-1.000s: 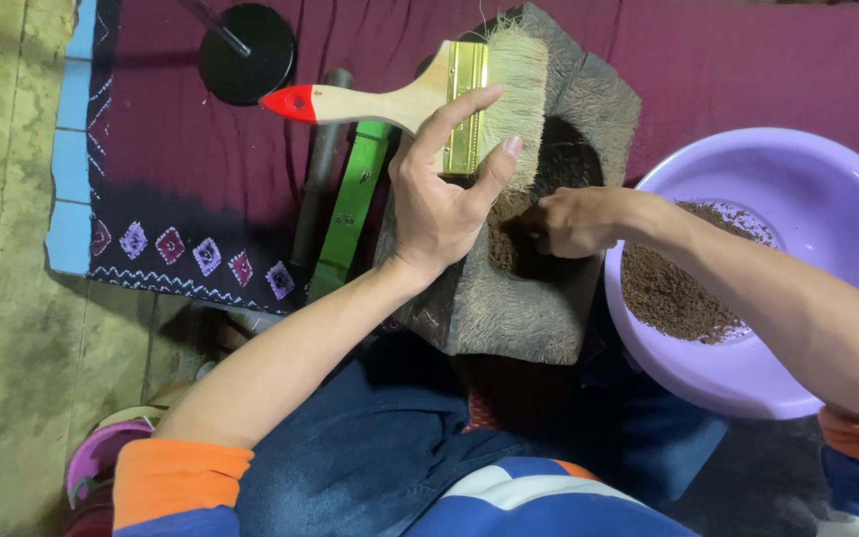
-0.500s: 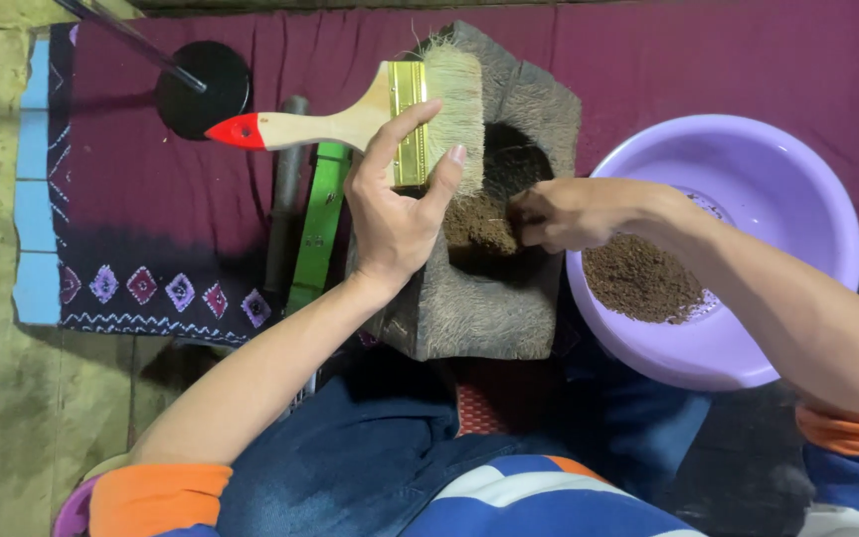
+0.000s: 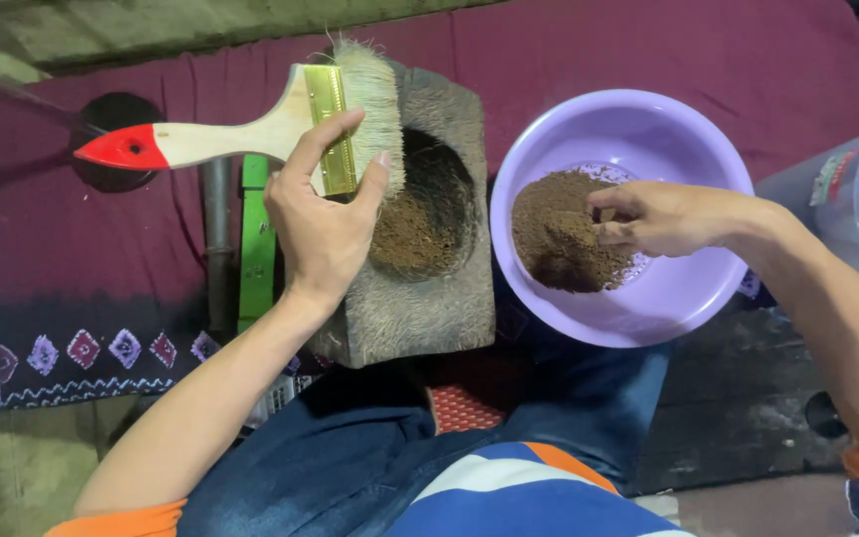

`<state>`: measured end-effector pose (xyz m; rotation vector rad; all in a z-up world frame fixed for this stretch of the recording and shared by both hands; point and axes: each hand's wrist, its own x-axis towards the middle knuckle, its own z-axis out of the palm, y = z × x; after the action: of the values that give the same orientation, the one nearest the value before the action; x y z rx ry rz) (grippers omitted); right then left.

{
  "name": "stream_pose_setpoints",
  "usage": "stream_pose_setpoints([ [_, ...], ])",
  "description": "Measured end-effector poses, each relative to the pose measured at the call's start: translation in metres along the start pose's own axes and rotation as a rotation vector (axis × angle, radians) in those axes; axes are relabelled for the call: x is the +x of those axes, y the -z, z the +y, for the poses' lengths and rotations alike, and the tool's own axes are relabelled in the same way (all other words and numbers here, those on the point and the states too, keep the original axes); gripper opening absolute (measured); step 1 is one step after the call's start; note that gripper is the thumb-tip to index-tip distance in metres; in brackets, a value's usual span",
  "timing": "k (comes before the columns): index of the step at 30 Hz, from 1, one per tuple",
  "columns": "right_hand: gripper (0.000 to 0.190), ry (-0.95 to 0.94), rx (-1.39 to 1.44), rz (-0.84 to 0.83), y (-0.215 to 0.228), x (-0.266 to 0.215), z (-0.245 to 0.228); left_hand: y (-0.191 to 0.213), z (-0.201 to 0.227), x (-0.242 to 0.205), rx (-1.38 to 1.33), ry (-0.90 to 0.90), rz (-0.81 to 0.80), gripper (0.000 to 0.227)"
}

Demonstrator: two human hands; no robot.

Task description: Transfer ground material from a wooden mortar to a bowl using a spoon and a brush

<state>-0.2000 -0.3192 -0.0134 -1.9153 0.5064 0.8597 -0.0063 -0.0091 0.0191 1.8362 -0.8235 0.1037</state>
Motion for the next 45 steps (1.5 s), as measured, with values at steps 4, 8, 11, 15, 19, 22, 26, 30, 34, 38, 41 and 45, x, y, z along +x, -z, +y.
stream_pose_setpoints([
  [4,0.029,-0.126,-0.166,0.199,-0.008,0.002,0.057,-0.005,-0.004,0.004,0.038,0.004,-0.064,0.038],
  [8,0.017,-0.156,-0.751,0.664,-0.044,-0.007,0.079,-0.006,-0.004,0.003,0.088,0.002,-0.068,0.038],
  [11,0.011,-0.041,-1.079,0.936,-0.063,-0.014,0.082,-0.005,-0.001,0.000,0.103,-0.012,-0.073,0.036],
  [15,0.020,0.141,-1.039,1.104,-0.071,-0.020,0.049,-0.004,0.001,-0.001,0.133,-0.010,-0.071,0.037],
  [19,0.022,0.234,-0.938,1.036,-0.077,-0.003,-0.004,-0.004,0.004,-0.002,0.146,0.004,-0.059,0.037],
  [22,0.017,0.332,-0.818,0.890,-0.080,0.026,-0.037,-0.003,0.004,-0.002,0.151,-0.007,-0.058,0.038],
  [26,0.019,0.476,-0.845,0.729,-0.079,0.084,-0.061,-0.001,0.006,-0.003,0.127,-0.023,-0.058,0.036],
  [30,0.022,0.545,-1.003,0.942,-0.081,0.123,-0.081,0.001,0.002,-0.003,0.169,-0.027,-0.058,0.038],
  [34,0.025,0.469,-1.230,0.930,-0.105,0.110,-0.087,-0.001,-0.010,-0.005,0.172,-0.008,-0.067,0.039],
  [38,0.024,0.309,-1.088,0.684,-0.121,0.095,-0.099,0.001,-0.006,-0.005,0.101,0.016,-0.070,0.036],
  [41,0.028,0.277,-1.023,0.708,-0.113,0.105,-0.097,0.001,-0.009,-0.006,0.123,0.005,-0.076,0.037],
  [45,0.042,0.133,-1.068,0.607,-0.114,0.110,-0.099,-0.001,-0.016,-0.005,0.137,-0.007,-0.098,0.036],
])
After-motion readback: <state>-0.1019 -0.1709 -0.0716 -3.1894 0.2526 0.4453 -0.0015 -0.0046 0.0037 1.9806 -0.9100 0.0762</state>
